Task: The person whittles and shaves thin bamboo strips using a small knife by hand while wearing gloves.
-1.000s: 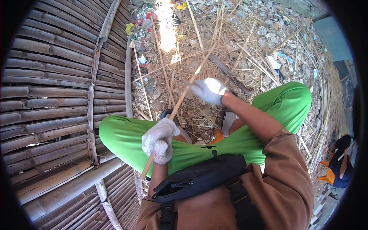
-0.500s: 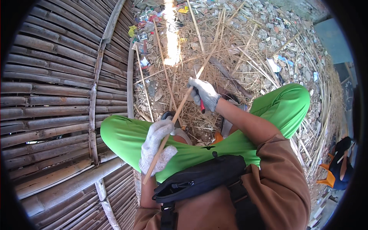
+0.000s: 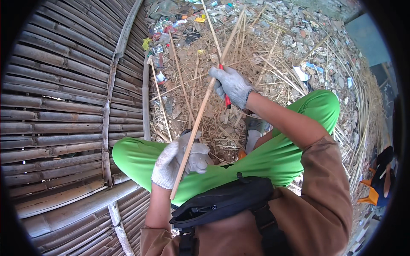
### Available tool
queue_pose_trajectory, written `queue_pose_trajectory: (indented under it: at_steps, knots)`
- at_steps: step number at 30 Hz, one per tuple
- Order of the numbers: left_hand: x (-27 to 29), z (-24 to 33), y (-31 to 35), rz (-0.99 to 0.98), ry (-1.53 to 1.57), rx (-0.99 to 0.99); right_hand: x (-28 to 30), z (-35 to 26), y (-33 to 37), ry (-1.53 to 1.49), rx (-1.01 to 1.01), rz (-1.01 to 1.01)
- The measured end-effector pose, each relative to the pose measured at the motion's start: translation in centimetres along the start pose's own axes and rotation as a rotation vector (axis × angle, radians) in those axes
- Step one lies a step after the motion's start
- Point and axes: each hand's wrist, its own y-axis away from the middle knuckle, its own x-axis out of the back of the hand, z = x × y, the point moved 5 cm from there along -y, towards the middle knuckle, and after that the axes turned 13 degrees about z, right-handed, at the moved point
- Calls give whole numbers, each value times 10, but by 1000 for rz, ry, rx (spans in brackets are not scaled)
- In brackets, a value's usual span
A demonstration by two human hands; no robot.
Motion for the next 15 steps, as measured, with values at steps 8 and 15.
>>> queue_pose_trajectory:
  at_steps: [8,15]
  knots:
    - [22,-70,-87,73,-62,179,65,55,-39,712,445,220]
    - [48,-92,-101,49,-61,238,50,124,-8,996,319,-68]
